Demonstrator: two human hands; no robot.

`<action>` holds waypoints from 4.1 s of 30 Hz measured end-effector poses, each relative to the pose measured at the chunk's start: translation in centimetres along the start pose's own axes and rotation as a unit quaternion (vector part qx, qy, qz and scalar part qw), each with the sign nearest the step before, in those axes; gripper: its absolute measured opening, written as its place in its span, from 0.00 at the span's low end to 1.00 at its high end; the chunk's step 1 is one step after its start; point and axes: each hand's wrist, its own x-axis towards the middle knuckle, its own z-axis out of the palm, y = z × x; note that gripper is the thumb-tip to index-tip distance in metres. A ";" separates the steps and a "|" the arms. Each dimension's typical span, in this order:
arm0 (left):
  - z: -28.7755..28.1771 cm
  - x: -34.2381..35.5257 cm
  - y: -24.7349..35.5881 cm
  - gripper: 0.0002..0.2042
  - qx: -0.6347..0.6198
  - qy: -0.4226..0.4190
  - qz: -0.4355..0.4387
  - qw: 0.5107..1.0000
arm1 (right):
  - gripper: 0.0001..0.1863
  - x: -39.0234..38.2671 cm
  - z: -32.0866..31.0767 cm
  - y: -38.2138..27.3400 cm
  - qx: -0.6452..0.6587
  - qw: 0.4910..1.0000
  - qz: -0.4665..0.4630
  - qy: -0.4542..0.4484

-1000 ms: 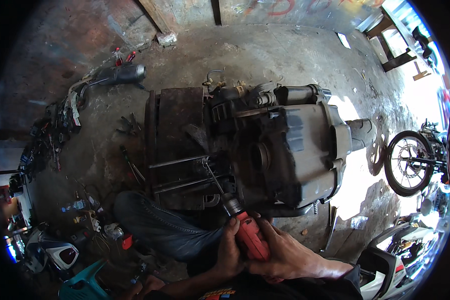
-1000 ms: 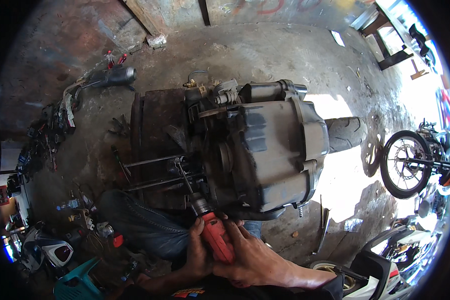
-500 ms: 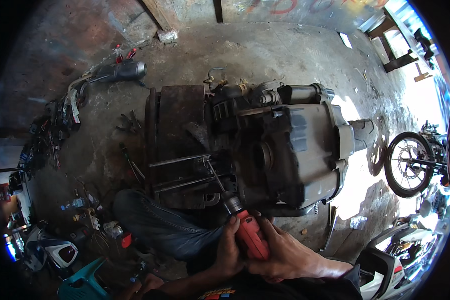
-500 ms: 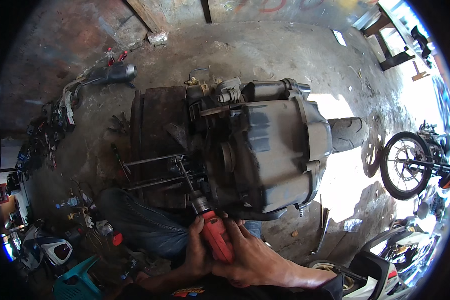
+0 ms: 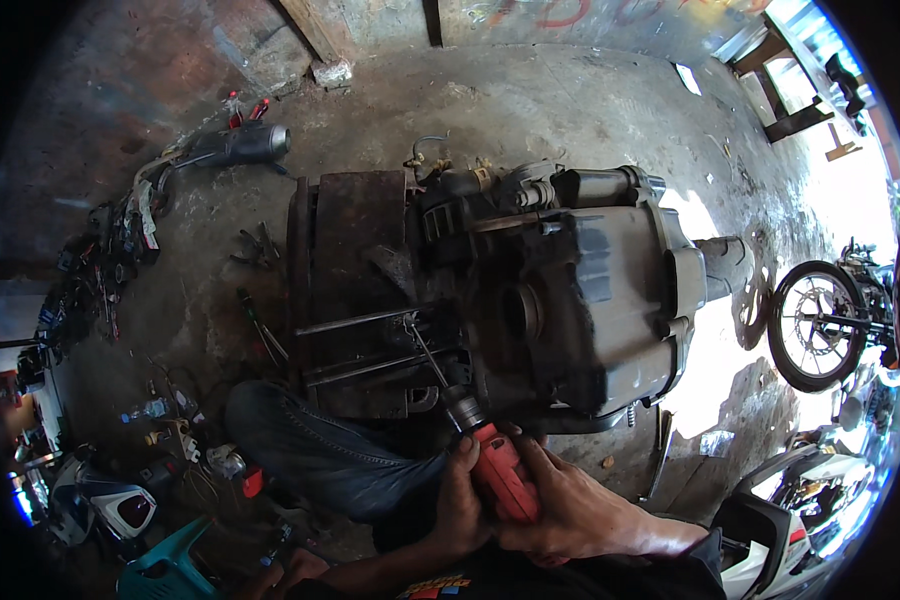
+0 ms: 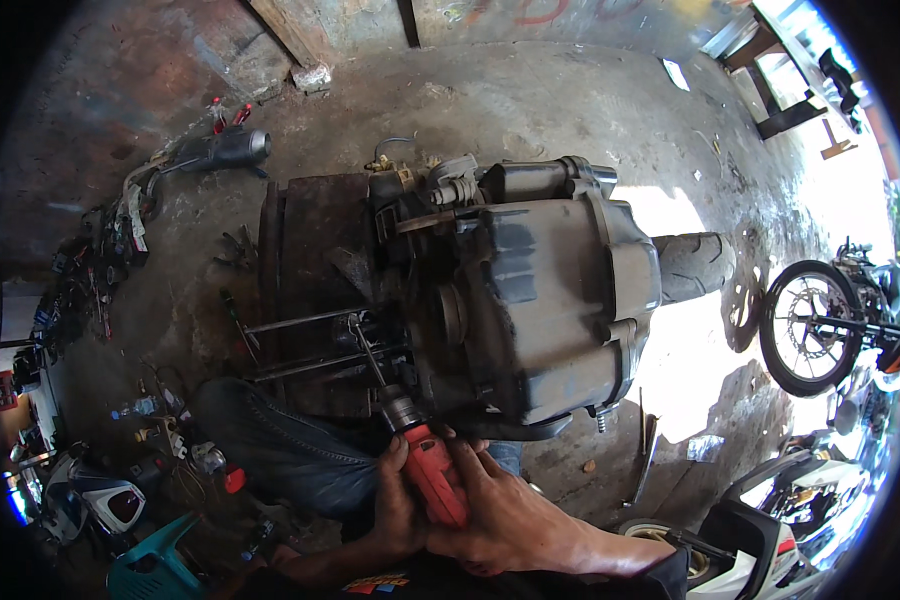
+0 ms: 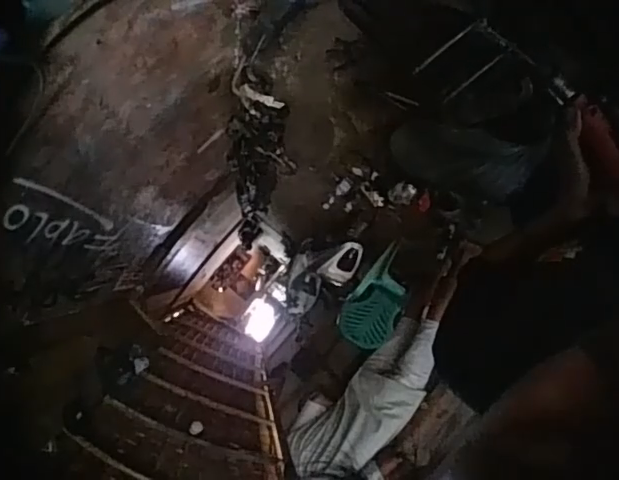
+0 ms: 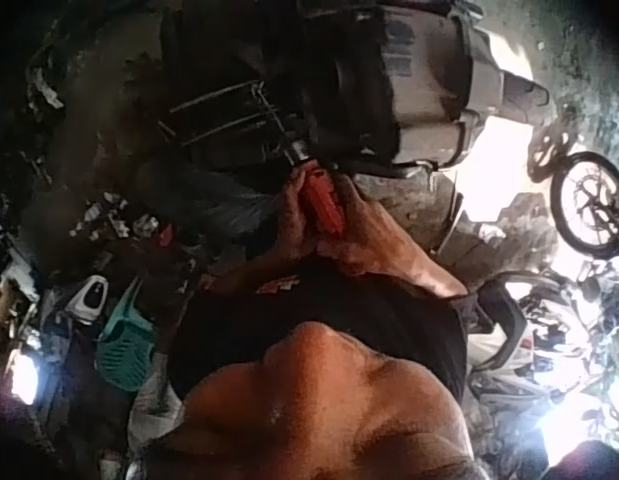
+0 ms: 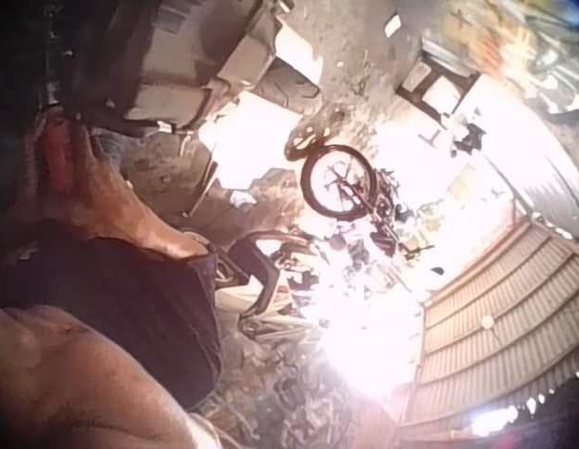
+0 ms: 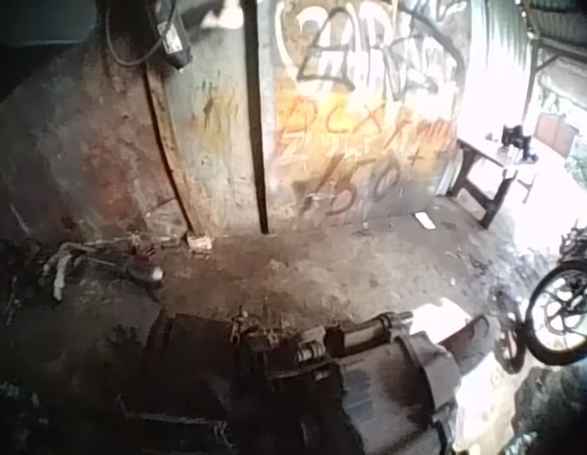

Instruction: Repairing a motorcycle engine block using tools.

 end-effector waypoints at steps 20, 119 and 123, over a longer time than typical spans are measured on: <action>1.1 -0.9 0.4 0.29 0.043 -0.010 0.018 0.999 | 0.61 -0.2 -0.3 -0.1 0.022 0.999 0.011 -0.020; 0.0 -0.3 -0.5 0.38 -0.005 0.013 -0.020 1.000 | 0.61 0.1 -0.1 -0.2 0.001 1.000 0.007 -0.009; 0.1 -0.2 -0.4 0.34 -0.040 -0.001 -0.036 0.999 | 0.61 0.2 -0.2 -0.4 0.001 1.000 0.010 -0.013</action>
